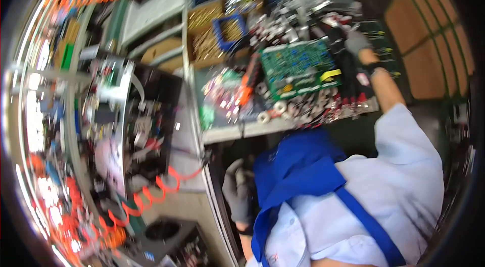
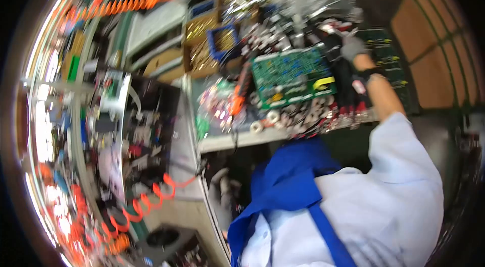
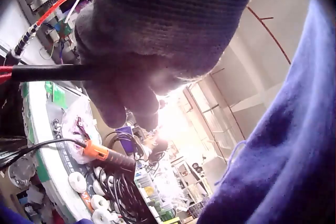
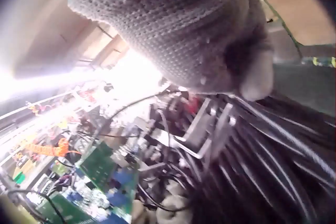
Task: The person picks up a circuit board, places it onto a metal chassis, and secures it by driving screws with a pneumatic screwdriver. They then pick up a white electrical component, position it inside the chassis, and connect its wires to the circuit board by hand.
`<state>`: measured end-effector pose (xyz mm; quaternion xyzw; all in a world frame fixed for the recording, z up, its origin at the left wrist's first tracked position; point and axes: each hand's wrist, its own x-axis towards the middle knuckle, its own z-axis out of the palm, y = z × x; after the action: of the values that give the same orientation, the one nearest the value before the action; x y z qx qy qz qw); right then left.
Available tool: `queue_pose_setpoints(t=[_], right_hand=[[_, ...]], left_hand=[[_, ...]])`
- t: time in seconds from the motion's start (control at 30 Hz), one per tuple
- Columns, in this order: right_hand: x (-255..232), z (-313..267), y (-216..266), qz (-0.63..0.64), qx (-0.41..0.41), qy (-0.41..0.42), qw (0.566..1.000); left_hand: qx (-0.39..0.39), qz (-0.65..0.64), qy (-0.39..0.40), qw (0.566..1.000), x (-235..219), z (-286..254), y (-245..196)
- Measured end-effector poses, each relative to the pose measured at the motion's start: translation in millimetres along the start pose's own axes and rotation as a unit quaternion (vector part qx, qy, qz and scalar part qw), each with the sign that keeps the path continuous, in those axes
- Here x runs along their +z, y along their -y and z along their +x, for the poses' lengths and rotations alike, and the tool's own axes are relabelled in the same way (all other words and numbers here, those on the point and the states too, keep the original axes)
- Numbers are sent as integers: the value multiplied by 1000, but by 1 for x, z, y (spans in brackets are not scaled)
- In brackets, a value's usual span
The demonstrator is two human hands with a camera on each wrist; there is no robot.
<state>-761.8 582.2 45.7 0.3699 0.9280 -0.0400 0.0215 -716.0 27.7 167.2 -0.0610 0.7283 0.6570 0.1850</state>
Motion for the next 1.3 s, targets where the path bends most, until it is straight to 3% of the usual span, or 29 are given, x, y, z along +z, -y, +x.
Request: queue_pose_setpoints(t=[0.03,0.07,0.1,0.13,0.17,0.2,0.23,0.27,0.33,0.4,0.47,0.53,0.57,0.6,0.67,0.7,0.77,0.8,0.83,0.87,0.93,1.0,1.03,1.07,1.1,1.17,1.2,1.3], right_hand=[[15,25,-12,9,14,33,999],[-59,-33,44,90,-123,10,988],[-80,-59,73,221,-205,46,952],[-89,-92,104,364,-320,132,865],[-103,-128,137,396,-329,297,805],[-135,-164,173,417,-314,485,701],[-143,-185,196,375,-343,569,647],[-134,-203,211,457,-356,611,539],[-127,-211,221,436,-368,590,571],[-133,-206,232,486,-308,550,605],[-130,-187,241,536,-286,528,593],[-141,-184,263,523,-261,521,622],[-146,-185,277,533,-307,504,606],[-152,-185,289,553,-291,503,597],[-179,-172,315,573,-298,449,617],[-192,-171,328,605,-295,446,589],[-204,-172,357,616,-331,415,582],[-217,-171,371,610,-361,409,575],[-226,-173,387,606,-376,366,598],[-237,-166,402,592,-421,371,579],[-250,-164,445,626,-450,303,560],[-264,-150,483,596,-517,298,537],[-274,-148,504,583,-517,293,554],[-286,-144,523,546,-550,238,586],[-295,-135,542,509,-568,199,615],[-313,-126,576,434,-592,128,666],[-321,-126,592,396,-567,107,714],[-316,-113,635,343,-556,73,754]], left_hand=[[21,15,12,1000,-2,2,2],[4,66,15,998,-3,5,1],[-5,60,47,997,-3,9,8],[73,117,76,988,8,14,8],[53,158,116,979,18,16,-9],[129,183,159,962,28,22,-8],[170,196,200,945,35,25,-13],[170,190,239,937,43,27,-7],[159,198,238,938,43,25,4],[134,131,186,965,27,20,12],[92,52,123,987,5,9,25],[54,46,105,992,-12,3,18],[72,47,100,991,-17,3,15],[75,29,81,993,-22,4,13],[86,12,60,994,-34,12,3],[88,-9,50,995,-42,14,-2],[88,-19,31,995,-59,23,-24],[94,-44,34,994,-72,35,-24],[96,-37,21,994,-84,48,-34],[99,-28,11,995,-96,62,-49],[124,-37,-7,992,-123,95,-82],[197,-108,13,974,-151,149,-79],[188,-141,-2,972,-159,171,-84],[178,-176,-16,968,-165,190,-86],[174,-192,11,966,-177,215,-78],[253,-75,-40,964,-187,265,-57],[281,-25,-63,957,-189,287,-47],[305,13,-56,950,-176,303,-60]])
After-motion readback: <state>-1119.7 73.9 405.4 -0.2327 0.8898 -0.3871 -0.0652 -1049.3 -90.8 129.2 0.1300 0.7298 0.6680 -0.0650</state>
